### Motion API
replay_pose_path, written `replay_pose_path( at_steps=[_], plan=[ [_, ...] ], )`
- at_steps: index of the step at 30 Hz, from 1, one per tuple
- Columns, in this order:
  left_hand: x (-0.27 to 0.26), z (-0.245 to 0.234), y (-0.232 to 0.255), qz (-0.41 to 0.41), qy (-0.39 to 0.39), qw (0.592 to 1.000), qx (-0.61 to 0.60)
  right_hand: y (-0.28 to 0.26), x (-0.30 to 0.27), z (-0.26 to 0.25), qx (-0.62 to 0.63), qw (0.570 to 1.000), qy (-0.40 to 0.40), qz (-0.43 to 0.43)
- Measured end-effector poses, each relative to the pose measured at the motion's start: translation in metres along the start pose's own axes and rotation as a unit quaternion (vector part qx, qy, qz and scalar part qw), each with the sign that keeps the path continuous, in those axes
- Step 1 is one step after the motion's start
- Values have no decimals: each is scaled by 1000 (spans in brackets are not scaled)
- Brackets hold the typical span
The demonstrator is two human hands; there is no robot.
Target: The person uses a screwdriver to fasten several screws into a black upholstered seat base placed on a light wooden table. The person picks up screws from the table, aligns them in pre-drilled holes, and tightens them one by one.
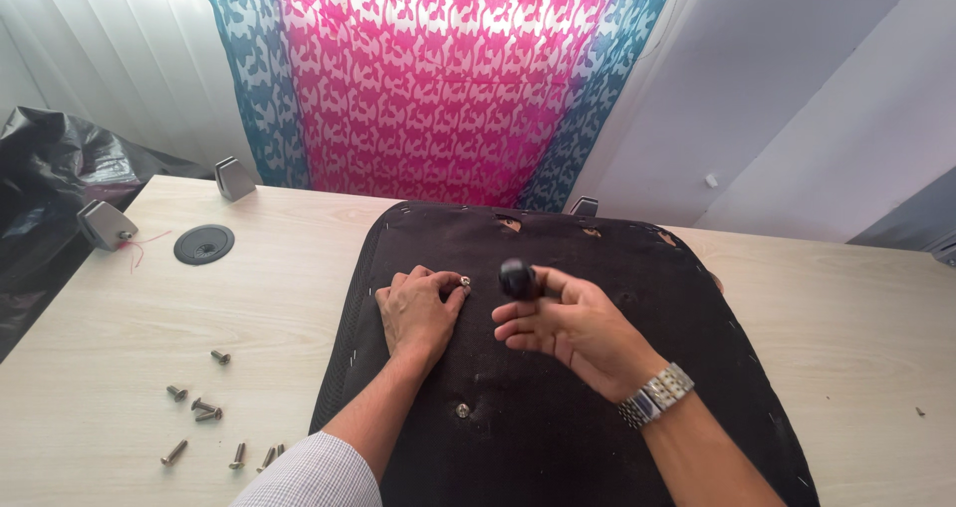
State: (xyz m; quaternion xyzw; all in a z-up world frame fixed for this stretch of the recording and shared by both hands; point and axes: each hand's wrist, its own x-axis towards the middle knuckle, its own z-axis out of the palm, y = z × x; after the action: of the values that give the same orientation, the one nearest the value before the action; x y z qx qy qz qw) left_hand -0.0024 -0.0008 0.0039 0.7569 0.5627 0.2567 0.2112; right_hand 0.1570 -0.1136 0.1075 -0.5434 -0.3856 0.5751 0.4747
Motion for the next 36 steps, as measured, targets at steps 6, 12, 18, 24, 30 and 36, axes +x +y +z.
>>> replay_pose_path(
  at_steps=[6, 12, 18, 24, 30, 36],
  plan=[
    [-3, -10, 6, 7, 20, 1000, -17, -19, 34, 3, -347, 918, 169, -92],
    [-3, -16, 11, -31, -31, 999, -14, -27, 64, 3, -363, 887, 214, -188],
    [1, -16, 11, -49, -58, 997, -26, -21, 73, 1, -379, 877, 212, -205],
    [4, -12, 9, -55, -75, 996, -11, -20, 78, 5, -379, 881, 198, -204],
    [4, -11, 9, -55, -72, 996, -16, -20, 82, 8, -401, 871, 201, -202],
    [3, -13, 11, -61, -68, 996, -25, -20, 84, 6, -384, 872, 211, -218]
  ],
)
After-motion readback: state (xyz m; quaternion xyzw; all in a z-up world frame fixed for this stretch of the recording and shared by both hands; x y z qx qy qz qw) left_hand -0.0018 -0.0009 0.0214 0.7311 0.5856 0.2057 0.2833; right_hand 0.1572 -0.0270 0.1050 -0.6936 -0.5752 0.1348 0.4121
